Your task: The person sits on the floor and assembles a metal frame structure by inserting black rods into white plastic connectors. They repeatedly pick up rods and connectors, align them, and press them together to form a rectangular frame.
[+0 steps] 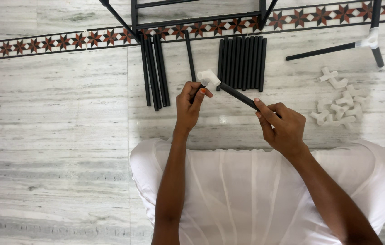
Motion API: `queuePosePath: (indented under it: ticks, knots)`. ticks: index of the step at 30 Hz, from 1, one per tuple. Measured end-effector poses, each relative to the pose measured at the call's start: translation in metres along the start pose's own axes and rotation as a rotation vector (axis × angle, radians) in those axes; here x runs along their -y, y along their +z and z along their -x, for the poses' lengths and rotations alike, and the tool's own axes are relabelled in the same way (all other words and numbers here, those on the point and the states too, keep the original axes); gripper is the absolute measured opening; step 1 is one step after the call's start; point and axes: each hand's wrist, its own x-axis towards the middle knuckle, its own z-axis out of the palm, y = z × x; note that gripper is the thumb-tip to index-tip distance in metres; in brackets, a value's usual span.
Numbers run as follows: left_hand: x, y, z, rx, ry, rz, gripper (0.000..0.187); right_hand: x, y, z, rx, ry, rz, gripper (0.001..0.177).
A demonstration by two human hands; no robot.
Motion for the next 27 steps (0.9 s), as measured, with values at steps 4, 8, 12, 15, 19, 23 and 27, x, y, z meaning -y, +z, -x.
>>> queuePosePath:
  ticks: [4, 8, 12, 15, 19, 23, 27]
  knots:
    - [-0.001, 0.003, 0.001, -0.022, -0.006, -0.07, 0.027, -0.002, 0.003, 0.001, 0.006, 0.0, 0.01, 0.035]
    - [-0.003, 0.009, 0.003, -0.064, 0.063, -0.152, 0.027, -0.004, 0.005, 0.003, 0.02, 0.015, 0.029, 0.037]
    - [-0.008, 0.009, 0.006, -0.088, 0.153, -0.162, 0.029, -0.006, 0.006, 0.005, 0.025, 0.033, 0.034, 0.038]
    - [-0.014, 0.008, 0.01, -0.075, 0.131, -0.231, 0.035, -0.008, 0.006, 0.006, 0.009, -0.012, 0.0, 0.04]
    - [-0.018, 0.014, 0.017, -0.029, 0.032, -0.211, 0.058, -0.01, 0.005, 0.008, -0.015, -0.084, -0.007, 0.041]
    - [-0.02, 0.02, 0.02, -0.08, 0.026, -0.195, 0.056, -0.007, 0.003, 0.01, -0.03, -0.118, 0.02, 0.043]
    - [-0.025, 0.023, 0.022, -0.126, 0.089, -0.226, 0.053, 0.005, 0.0, 0.005, -0.01, -0.084, 0.02, 0.047]
